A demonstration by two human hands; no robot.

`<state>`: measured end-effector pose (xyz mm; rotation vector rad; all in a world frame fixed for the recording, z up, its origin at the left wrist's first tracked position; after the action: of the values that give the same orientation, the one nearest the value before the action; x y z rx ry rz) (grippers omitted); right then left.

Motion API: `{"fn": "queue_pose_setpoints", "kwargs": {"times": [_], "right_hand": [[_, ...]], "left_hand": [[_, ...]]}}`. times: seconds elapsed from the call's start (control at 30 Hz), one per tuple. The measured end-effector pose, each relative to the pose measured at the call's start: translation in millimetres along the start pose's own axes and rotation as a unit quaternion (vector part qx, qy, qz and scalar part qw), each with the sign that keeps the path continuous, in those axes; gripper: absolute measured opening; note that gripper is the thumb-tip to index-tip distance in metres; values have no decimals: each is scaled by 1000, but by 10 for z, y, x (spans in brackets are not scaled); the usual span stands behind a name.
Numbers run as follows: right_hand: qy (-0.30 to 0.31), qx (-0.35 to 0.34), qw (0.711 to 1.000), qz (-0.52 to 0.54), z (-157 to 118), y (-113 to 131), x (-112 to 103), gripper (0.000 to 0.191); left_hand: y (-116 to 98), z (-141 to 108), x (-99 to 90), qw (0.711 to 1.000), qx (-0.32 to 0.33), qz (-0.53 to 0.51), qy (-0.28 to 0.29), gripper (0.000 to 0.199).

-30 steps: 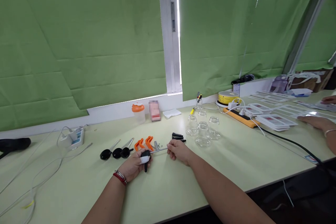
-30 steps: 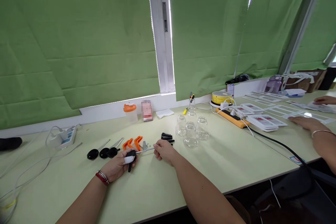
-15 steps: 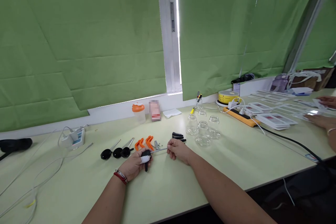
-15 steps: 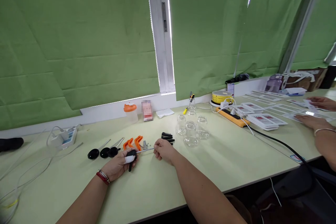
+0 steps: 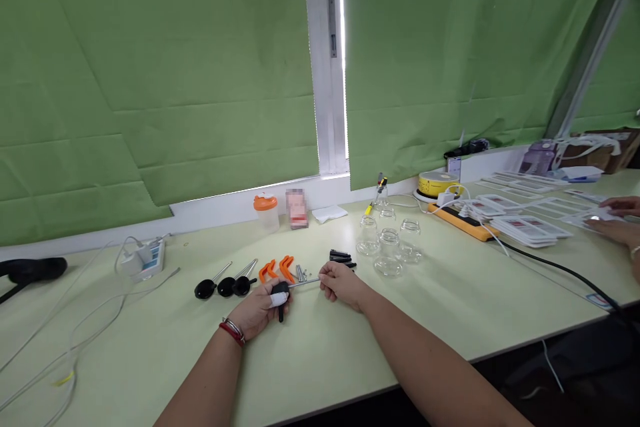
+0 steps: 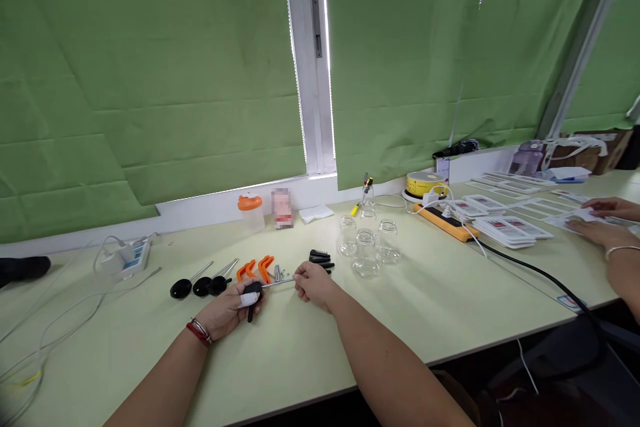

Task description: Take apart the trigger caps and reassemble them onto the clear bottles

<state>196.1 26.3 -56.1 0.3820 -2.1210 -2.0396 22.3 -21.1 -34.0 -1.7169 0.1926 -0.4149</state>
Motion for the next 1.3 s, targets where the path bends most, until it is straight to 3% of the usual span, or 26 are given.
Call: {"fn": "queue_pose_setpoints", "kwargs": {"times": [0.7, 0.83, 0.93, 1.0, 1.07, 1.1, 1.17, 1.23, 1.3], "right_hand": [[10, 14, 1000, -13, -67, 68, 30, 19], [3, 9, 1000, -14, -95, 103, 35, 20], [-2, 4, 1000, -11, -102, 121, 40, 27], [-1, 4, 1000, -10, -103, 124, 43, 30], [0, 6, 1000, -13, -105, 119, 45, 30], [2, 7, 1000, -15, -105, 115, 45, 30], [4, 5, 1000, -19, -104, 109, 47, 30], [7, 4, 1000, -24, -100, 98, 49, 30], [8, 2, 1000, -29, -93, 84, 48, 30]], "left_hand": [[8, -6, -10, 1000, 4, -1, -12, 36], [-79, -14, -45, 999, 37, 22, -6, 38], [-286, -85, -189, 994, 100, 0, -33, 38], [-472, -189, -396, 982, 163, -27, -88, 39], [-643, -348, -698, 954, 232, -42, -183, 41], [-717, -460, -882, 929, 269, -35, -252, 41], [-790, -780, -1268, 835, 302, 30, -458, 39], [-779, -976, -1483, 768, 309, 51, -559, 37], [-736, -1057, -1601, 730, 297, 79, -611, 36]]}}
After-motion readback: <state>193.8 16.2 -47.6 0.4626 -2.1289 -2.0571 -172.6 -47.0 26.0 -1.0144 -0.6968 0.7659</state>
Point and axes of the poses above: each hand's wrist, its own z-axis towards the middle knuckle, its own x-axis out of the palm, y = z × x, the point moved 8 cm from there along z, towards the middle knuckle, and after that the axes turned 1 degree about x, right-handed, at the moved point
